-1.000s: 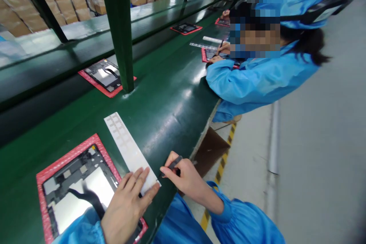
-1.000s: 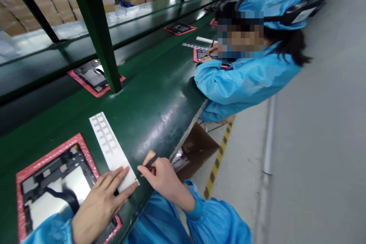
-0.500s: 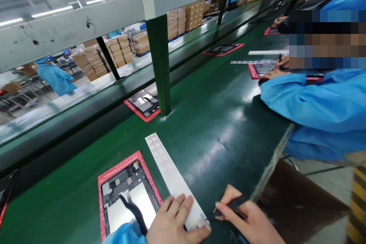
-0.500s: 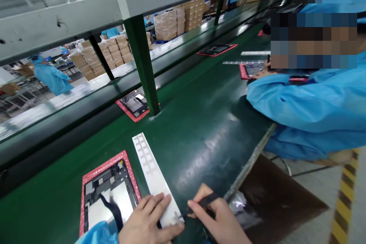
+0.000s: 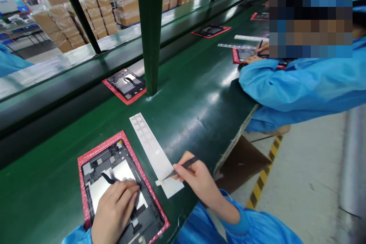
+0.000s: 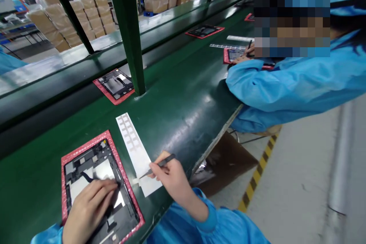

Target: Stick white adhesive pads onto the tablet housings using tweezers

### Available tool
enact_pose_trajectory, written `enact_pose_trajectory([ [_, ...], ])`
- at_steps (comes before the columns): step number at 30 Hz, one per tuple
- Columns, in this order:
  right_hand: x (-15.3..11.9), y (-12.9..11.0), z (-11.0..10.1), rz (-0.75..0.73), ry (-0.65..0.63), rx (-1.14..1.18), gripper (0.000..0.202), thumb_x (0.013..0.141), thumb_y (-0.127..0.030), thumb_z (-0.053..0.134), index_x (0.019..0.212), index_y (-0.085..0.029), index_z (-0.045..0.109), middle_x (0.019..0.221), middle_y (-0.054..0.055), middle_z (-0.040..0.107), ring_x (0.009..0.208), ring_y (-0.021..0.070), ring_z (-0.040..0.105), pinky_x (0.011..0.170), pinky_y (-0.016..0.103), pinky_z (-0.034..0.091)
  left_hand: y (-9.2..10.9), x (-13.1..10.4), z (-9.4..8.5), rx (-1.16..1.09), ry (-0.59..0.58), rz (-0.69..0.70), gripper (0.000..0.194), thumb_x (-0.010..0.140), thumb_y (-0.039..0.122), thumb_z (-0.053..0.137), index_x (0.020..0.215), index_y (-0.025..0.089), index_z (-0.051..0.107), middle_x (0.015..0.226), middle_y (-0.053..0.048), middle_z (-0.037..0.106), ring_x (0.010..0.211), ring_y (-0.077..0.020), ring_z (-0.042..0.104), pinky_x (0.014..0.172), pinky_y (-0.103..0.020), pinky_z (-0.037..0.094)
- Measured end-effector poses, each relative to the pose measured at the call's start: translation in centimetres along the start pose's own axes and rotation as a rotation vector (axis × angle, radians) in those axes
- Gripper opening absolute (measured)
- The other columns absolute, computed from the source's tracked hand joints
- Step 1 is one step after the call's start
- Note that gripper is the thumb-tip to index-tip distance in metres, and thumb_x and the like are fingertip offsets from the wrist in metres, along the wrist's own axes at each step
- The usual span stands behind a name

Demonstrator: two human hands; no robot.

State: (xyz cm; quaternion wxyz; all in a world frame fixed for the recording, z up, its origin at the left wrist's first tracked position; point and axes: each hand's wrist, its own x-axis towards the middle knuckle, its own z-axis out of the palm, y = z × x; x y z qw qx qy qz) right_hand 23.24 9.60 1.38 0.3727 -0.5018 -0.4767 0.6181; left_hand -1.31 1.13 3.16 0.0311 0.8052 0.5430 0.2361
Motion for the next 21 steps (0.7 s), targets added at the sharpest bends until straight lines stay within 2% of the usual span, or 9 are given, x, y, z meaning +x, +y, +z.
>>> enact_pose_trajectory([
  [4, 0.1, 0.1, 3.1, -0.011, -0.144, -0.083, 0.023, 0.082, -0.036, 0.066, 0.073, -0.021, 0.050, 0.057, -0.003, 0.063, 0.058, 0.0187, 0.072, 0.049, 0.023, 0.049, -0.7, -0.9, 1.1, 0.088, -0.020, 0.030, 0.021, 0.095, 0.021, 0.045, 0.105, 0.020, 0.063, 0.099, -0.004, 0.068, 0.085, -0.0168, 0.063, 0.075, -0.030, 0.053],
  [7, 0.1, 0.3, 4.2, 0.004, -0.194, -0.147, 0.019, 0.083, -0.031, 0.063, 0.072, -0.021, 0.051, 0.057, -0.003, 0.062, 0.060, 0.0198, 0.073, 0.050, 0.023, 0.050, -1.1, -1.2, 1.3, 0.079, -0.046, 0.048, 0.020, 0.094, 0.018, 0.047, 0.108, 0.018, 0.062, 0.102, -0.005, 0.068, 0.090, -0.0176, 0.062, 0.079, -0.032, 0.050],
  [21, 0.2, 0.8, 4.6, 0.068, -0.240, -0.175, 0.021, 0.084, -0.032, 0.063, 0.073, -0.021, 0.049, 0.062, -0.005, 0.058, 0.063, 0.0184, 0.073, 0.053, 0.023, 0.053, -1.7, -1.8, 1.5, 0.013, -0.061, 0.036, 0.021, 0.092, 0.018, 0.051, 0.109, 0.018, 0.064, 0.105, -0.006, 0.068, 0.095, -0.0192, 0.063, 0.082, -0.033, 0.049],
])
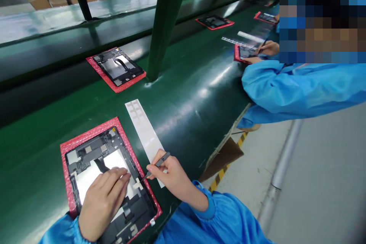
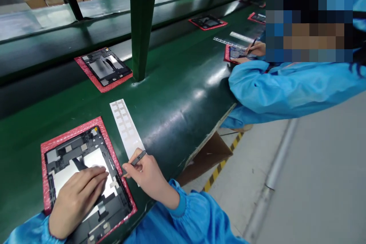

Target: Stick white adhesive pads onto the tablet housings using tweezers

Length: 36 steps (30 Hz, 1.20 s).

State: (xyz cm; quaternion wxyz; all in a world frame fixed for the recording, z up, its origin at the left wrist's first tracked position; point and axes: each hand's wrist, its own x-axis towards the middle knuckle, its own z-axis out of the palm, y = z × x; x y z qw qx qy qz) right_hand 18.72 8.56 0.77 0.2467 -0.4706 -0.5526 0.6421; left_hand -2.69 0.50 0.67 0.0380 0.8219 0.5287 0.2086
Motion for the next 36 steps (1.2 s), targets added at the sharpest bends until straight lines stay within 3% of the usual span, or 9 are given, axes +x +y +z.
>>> enact_pose_trajectory([
  [36, 0.00, -0.38, 0.12, 0.008, 0.002, -0.061, 0.020, 0.085, -0.032, 0.063, 0.074, -0.022, 0.050, 0.060, -0.005, 0.059, 0.064, 0.0191, 0.074, 0.052, 0.024, 0.051, 0.05, 0.01, -0.20, -0.001, -0.028, 0.046, 0.024, 0.091, 0.014, 0.052, 0.112, 0.016, 0.062, 0.110, -0.008, 0.066, 0.099, -0.0220, 0.060, 0.081, -0.035, 0.047],
])
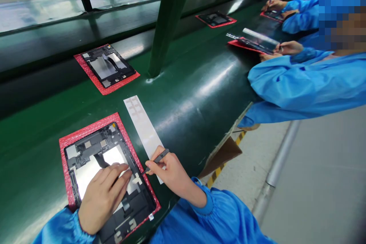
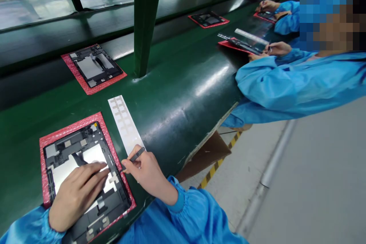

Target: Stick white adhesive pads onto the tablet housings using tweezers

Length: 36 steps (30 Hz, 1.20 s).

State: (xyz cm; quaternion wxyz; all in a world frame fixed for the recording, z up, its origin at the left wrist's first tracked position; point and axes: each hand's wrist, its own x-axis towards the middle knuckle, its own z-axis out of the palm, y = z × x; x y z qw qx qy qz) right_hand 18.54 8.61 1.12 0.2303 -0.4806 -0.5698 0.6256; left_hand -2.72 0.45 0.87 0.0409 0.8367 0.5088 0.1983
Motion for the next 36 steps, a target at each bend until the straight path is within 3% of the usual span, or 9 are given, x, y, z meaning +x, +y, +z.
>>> enact_pose_trajectory([
  [6, 0.0, -0.2, -0.1, -0.008, -0.011, -0.007, 0.019, 0.085, -0.032, 0.062, 0.074, -0.022, 0.050, 0.062, -0.005, 0.059, 0.065, 0.0189, 0.074, 0.053, 0.024, 0.052, 0.1, 0.2, -0.3, -0.043, -0.043, 0.116, 0.027, 0.094, 0.016, 0.046, 0.113, 0.022, 0.064, 0.110, -0.006, 0.066, 0.103, -0.0212, 0.058, 0.081, -0.033, 0.044],
  [11, -0.2, 0.2, 0.2, -0.021, 0.019, -0.041, 0.020, 0.086, -0.033, 0.062, 0.074, -0.022, 0.050, 0.060, -0.005, 0.059, 0.063, 0.0190, 0.074, 0.051, 0.023, 0.051, 0.4, 0.3, -0.4, 0.037, -0.095, 0.106, 0.032, 0.095, 0.017, 0.041, 0.117, 0.028, 0.063, 0.114, -0.004, 0.064, 0.107, -0.0214, 0.055, 0.082, -0.034, 0.044],
  [18, 0.1, 1.0, 0.2, -0.034, 0.163, 0.193, 0.033, 0.086, -0.053, 0.060, 0.079, -0.023, 0.047, 0.056, -0.003, 0.065, 0.053, 0.0166, 0.069, 0.051, 0.026, 0.056, 0.7, 0.3, -0.4, 0.060, -0.103, 0.070, 0.036, 0.097, 0.019, 0.036, 0.118, 0.029, 0.062, 0.115, -0.003, 0.064, 0.106, -0.0206, 0.056, 0.080, -0.033, 0.042],
  [22, 0.2, 1.1, 0.0, -0.073, 0.121, 0.162, 0.035, 0.088, -0.054, 0.056, 0.085, -0.020, 0.058, 0.056, -0.002, 0.064, 0.050, 0.0141, 0.065, 0.053, 0.026, 0.056, 0.7, -0.2, -0.1, 0.147, -0.111, 0.009, 0.040, 0.095, 0.015, 0.038, 0.125, 0.031, 0.059, 0.120, -0.003, 0.063, 0.105, -0.0214, 0.057, 0.082, -0.034, 0.042],
  [25, -0.2, 1.1, -0.1, -0.199, 0.134, 0.111, 0.035, 0.095, -0.049, 0.048, 0.097, -0.018, 0.065, 0.061, 0.000, 0.066, 0.049, 0.0135, 0.064, 0.054, 0.027, 0.056, 0.8, -0.4, 0.1, 0.106, -0.093, 0.051, 0.039, 0.095, 0.014, 0.039, 0.125, 0.029, 0.059, 0.115, -0.005, 0.064, 0.106, -0.0208, 0.058, 0.082, -0.033, 0.043],
  [27, -0.6, 0.9, 0.0, -0.299, 0.139, 0.066, 0.031, 0.098, -0.042, 0.045, 0.108, -0.020, 0.064, 0.069, 0.002, 0.071, 0.056, 0.0152, 0.067, 0.059, 0.028, 0.058, 0.7, -0.4, 0.1, 0.054, -0.076, 0.104, 0.039, 0.096, 0.013, 0.038, 0.124, 0.029, 0.059, 0.110, -0.005, 0.065, 0.106, -0.0202, 0.058, 0.082, -0.032, 0.043],
  [30, -1.1, -0.1, 0.5, -0.378, 0.027, -0.114, 0.027, 0.098, -0.027, 0.044, 0.120, -0.025, 0.060, 0.095, 0.005, 0.075, 0.086, 0.0193, 0.071, 0.081, 0.033, 0.057, 0.7, -0.4, 0.1, 0.017, -0.063, 0.122, 0.036, 0.096, 0.013, 0.039, 0.122, 0.025, 0.060, 0.108, -0.005, 0.066, 0.105, -0.0201, 0.058, 0.082, -0.032, 0.044],
  [33, -1.2, -1.1, 1.5, -0.393, -0.107, -0.275, 0.047, 0.086, -0.008, 0.051, 0.129, -0.027, 0.053, 0.124, 0.005, 0.064, 0.114, 0.0212, 0.060, 0.099, 0.037, 0.048, 0.5, -0.4, 0.2, 0.013, -0.003, 0.075, 0.028, 0.093, 0.014, 0.047, 0.118, 0.015, 0.061, 0.105, -0.007, 0.066, 0.100, -0.0207, 0.058, 0.083, -0.033, 0.044],
  [36, -1.0, -1.6, 2.4, -0.388, -0.153, -0.339, 0.069, 0.071, 0.003, 0.052, 0.134, -0.025, 0.046, 0.136, 0.004, 0.056, 0.125, 0.0208, 0.050, 0.108, 0.038, 0.040, 0.5, -0.4, 0.3, 0.019, 0.039, 0.062, 0.025, 0.091, 0.013, 0.053, 0.114, 0.012, 0.062, 0.103, -0.007, 0.067, 0.098, -0.0212, 0.058, 0.084, -0.035, 0.044],
])
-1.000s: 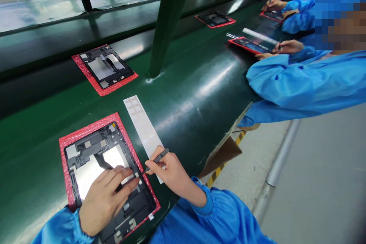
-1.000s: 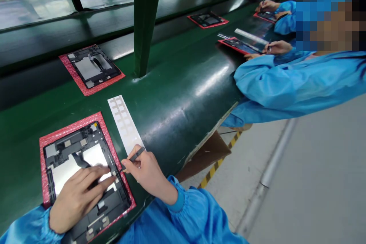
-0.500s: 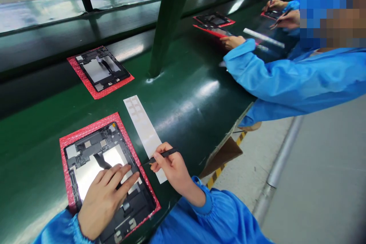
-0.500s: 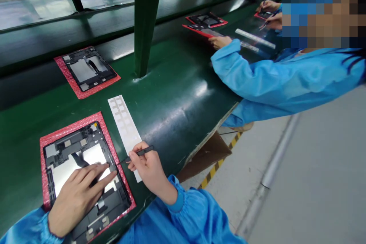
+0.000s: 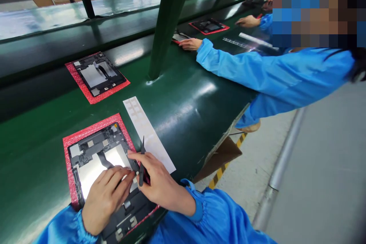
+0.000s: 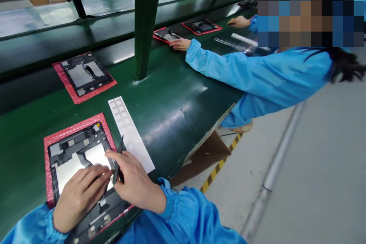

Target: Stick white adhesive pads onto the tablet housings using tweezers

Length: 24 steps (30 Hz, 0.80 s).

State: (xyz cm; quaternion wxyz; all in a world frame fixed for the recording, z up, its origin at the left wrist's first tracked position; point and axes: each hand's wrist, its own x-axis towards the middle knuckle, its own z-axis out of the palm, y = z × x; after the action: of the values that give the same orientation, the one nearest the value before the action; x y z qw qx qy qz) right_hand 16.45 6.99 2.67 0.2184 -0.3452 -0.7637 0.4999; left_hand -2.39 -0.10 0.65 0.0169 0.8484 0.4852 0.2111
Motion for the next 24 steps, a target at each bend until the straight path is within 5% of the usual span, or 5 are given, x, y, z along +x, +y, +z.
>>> enact_pose_trajectory([
  [15, 0.3, -0.6, 1.8, 0.078, -0.010, -0.229, 0.079, 0.061, 0.002, 0.047, 0.136, -0.021, 0.040, 0.147, 0.002, 0.045, 0.122, 0.0222, 0.043, 0.106, 0.039, 0.036, -0.3, -0.2, 0.2, -0.030, -0.041, 0.002, 0.022, 0.094, 0.024, 0.049, 0.109, 0.012, 0.060, 0.105, -0.009, 0.064, 0.099, -0.0224, 0.056, 0.078, -0.036, 0.048],
  [24, 0.1, 1.1, 2.3, 0.015, 0.155, -0.157, 0.075, 0.066, 0.001, 0.045, 0.136, -0.023, 0.040, 0.138, 0.005, 0.053, 0.126, 0.0219, 0.048, 0.106, 0.042, 0.042, -0.1, 0.7, 0.2, -0.144, 0.037, -0.066, 0.020, 0.090, 0.016, 0.049, 0.105, 0.019, 0.063, 0.098, -0.008, 0.067, 0.089, -0.0191, 0.061, 0.073, -0.035, 0.054],
])
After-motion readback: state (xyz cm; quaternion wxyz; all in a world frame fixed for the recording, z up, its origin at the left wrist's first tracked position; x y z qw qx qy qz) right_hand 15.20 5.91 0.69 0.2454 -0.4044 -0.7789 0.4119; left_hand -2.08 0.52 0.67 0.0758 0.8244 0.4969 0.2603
